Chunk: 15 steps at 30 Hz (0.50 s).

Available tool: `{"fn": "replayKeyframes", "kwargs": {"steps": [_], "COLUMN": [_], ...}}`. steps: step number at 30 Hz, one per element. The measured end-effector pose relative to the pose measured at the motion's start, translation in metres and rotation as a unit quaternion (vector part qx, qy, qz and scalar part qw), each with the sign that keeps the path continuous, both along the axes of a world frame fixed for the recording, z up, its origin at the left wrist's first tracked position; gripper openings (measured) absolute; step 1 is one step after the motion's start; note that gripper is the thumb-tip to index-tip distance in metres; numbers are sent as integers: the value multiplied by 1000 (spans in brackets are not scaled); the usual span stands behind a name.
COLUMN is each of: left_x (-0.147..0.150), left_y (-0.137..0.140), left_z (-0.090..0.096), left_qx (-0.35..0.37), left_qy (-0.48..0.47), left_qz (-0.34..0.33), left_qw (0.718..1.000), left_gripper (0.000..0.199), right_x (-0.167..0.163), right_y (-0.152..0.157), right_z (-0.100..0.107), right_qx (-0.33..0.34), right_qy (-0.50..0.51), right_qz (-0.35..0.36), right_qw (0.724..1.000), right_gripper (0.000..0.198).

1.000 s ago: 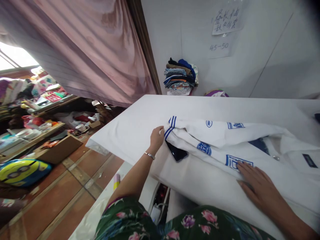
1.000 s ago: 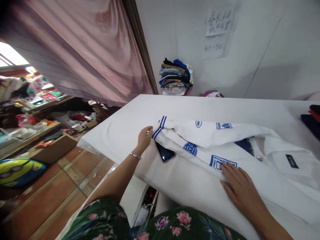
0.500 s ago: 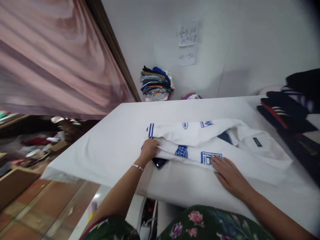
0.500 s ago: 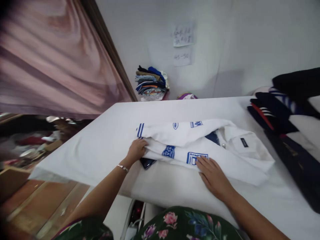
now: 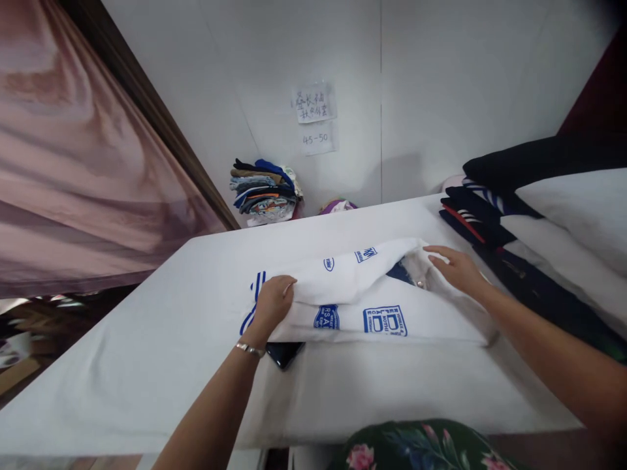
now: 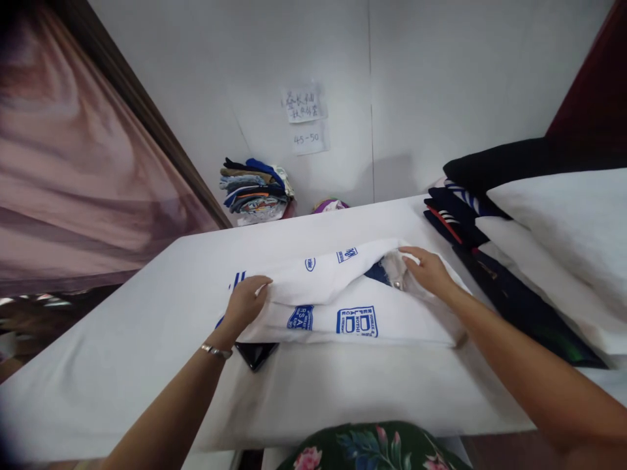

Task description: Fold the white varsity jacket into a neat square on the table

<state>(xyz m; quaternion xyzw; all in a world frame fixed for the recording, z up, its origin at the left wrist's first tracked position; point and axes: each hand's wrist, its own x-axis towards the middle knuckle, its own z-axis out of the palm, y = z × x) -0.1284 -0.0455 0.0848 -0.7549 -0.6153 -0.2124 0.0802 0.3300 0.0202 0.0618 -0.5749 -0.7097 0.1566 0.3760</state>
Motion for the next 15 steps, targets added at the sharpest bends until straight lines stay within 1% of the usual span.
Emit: {"fn": "replayKeyframes", "kwargs": {"steps": [2, 5, 8, 12, 15], "left_x": [5, 9, 8, 1, -5], "left_y": [23, 57, 85, 113, 124], "left_z": [2, 0, -7, -17, -19], "left_qx": [-34, -127, -178, -216, -226], "left_qy": [23, 62, 83, 98, 105], "left_qz": [31, 97, 123, 141, 133], "left_qw": [999, 985, 973, 961, 959], "left_gripper": [32, 39, 41, 42, 38], "right_x": [3, -4, -14, -19, -17], "right_y": [35, 82, 119, 151, 164], "right_z": [0, -6, -15, -24, -27], "right_qx": [-37, -75, -94, -129, -163], "right_qy": [-9, -32, -41, -58, -75], "right_qz": [-24, -33, -26, -4, 13], "right_qw": [999, 996, 994, 990, 984], "right_gripper": [36, 37, 37, 35, 39]}}
